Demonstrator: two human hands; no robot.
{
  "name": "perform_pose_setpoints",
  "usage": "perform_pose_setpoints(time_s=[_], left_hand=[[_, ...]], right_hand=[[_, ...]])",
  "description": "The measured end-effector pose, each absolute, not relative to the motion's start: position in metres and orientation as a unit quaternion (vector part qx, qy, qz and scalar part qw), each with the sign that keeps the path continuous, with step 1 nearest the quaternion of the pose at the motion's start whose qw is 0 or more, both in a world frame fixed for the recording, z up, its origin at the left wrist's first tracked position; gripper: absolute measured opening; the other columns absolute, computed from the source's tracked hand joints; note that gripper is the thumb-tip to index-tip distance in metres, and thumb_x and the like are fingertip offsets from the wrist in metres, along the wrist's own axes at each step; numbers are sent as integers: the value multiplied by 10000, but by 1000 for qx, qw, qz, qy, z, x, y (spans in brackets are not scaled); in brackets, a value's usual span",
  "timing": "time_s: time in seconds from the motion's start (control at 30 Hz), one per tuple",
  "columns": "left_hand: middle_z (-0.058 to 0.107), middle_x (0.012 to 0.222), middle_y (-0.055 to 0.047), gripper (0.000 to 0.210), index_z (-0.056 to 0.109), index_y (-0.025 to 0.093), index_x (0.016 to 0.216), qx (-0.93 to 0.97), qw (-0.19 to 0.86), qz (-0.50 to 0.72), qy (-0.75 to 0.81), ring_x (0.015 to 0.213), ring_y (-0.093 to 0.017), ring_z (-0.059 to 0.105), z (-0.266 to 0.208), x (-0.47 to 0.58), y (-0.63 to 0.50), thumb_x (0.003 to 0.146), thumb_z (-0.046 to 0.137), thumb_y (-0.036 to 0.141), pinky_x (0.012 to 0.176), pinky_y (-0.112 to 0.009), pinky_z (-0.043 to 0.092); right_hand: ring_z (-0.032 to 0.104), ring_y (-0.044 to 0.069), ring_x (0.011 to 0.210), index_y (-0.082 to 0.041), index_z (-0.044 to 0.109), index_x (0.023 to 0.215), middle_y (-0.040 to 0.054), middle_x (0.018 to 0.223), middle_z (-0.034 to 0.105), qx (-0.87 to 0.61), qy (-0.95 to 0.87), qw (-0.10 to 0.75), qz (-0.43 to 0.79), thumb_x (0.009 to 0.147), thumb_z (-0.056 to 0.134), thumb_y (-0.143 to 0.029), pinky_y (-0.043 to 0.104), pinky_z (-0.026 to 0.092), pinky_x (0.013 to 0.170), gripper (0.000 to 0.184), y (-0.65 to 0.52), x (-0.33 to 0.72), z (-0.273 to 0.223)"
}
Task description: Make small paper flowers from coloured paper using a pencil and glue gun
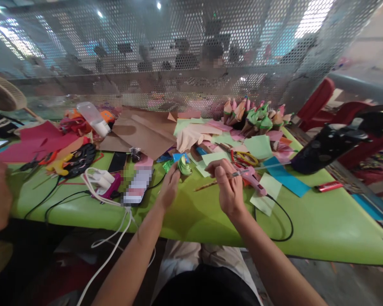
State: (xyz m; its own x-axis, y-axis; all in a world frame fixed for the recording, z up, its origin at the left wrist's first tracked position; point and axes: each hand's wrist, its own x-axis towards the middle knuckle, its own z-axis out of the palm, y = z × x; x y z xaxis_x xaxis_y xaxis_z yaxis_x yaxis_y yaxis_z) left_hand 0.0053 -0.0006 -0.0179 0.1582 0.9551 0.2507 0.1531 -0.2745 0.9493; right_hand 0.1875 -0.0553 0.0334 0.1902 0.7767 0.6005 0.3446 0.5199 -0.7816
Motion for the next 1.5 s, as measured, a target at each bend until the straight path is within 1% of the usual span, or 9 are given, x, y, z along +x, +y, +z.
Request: perform_pose_setpoints(time_s=[0.07,0.13,0.23,0.33,0.53,0.93,1.17,1.33,1.5], left_hand=[[645,1454,-145,433,607,161,1363,643,414,483,427,1407,-262,552,-17,6,-1,1017,407,327,1238,-429,377],[656,1437,-138,425,609,166,1358,647,412,483,422,1398,-252,558,-15,6,-2,1017,404,314,1234,-411,382],[663,1430,-135,424,612,171,1359,648,412,482,422,1370,-247,577,-13,6,-2,1014,403,300,1218,-395,401],[673,1417,-129,415,622,180,1345,646,407,481,431,1339,-246,589,-11,7,-1,1011,402,289,1206,-401,412],[683,1385,-132,406,624,170,1310,651,401,479,430,1280,-239,611,-14,8,2,992,398,282,1171,-405,437],[696,1336,-134,414,620,170,1305,651,410,479,422,1292,-259,606,-15,8,3,967,400,262,1171,-416,428],[684,1332,-138,455,592,183,1335,671,393,466,422,1257,-281,602,-15,7,4,902,454,205,1148,-458,439],[673,1343,-147,436,585,170,1339,674,400,459,420,1255,-278,601,-11,5,0,941,423,243,1132,-450,447],[677,1338,-133,408,597,188,1316,669,409,460,416,1249,-258,605,-11,6,-1,958,416,266,1120,-417,459]], right_hand=[[531,161,564,-220,749,808,13,632,581,-450,-607,619,212,1030,418,-689,293,411,518,616,-58,189,40],[501,149,503,-217,755,795,4,590,561,-441,-608,610,253,998,468,-725,284,389,460,617,-59,189,44],[586,163,568,-214,774,804,34,693,671,-427,-632,590,263,978,548,-700,287,472,506,564,-58,189,46],[613,161,595,-210,788,801,48,742,716,-429,-662,565,242,1003,566,-629,281,491,533,515,-55,190,45],[596,142,549,-204,793,805,44,723,718,-435,-672,556,221,1024,559,-584,269,473,517,497,-50,191,39],[615,152,534,-207,767,754,48,700,712,-452,-680,540,206,1007,527,-659,274,478,508,571,-42,185,41],[604,151,538,-204,760,749,41,679,693,-463,-680,530,205,1001,517,-683,276,467,512,593,-42,186,40],[617,161,569,-211,781,767,49,706,714,-447,-657,563,229,999,565,-635,277,486,512,528,-50,191,45],[600,163,545,-223,788,755,46,678,710,-449,-643,585,207,985,572,-653,292,486,507,533,-55,195,50]])
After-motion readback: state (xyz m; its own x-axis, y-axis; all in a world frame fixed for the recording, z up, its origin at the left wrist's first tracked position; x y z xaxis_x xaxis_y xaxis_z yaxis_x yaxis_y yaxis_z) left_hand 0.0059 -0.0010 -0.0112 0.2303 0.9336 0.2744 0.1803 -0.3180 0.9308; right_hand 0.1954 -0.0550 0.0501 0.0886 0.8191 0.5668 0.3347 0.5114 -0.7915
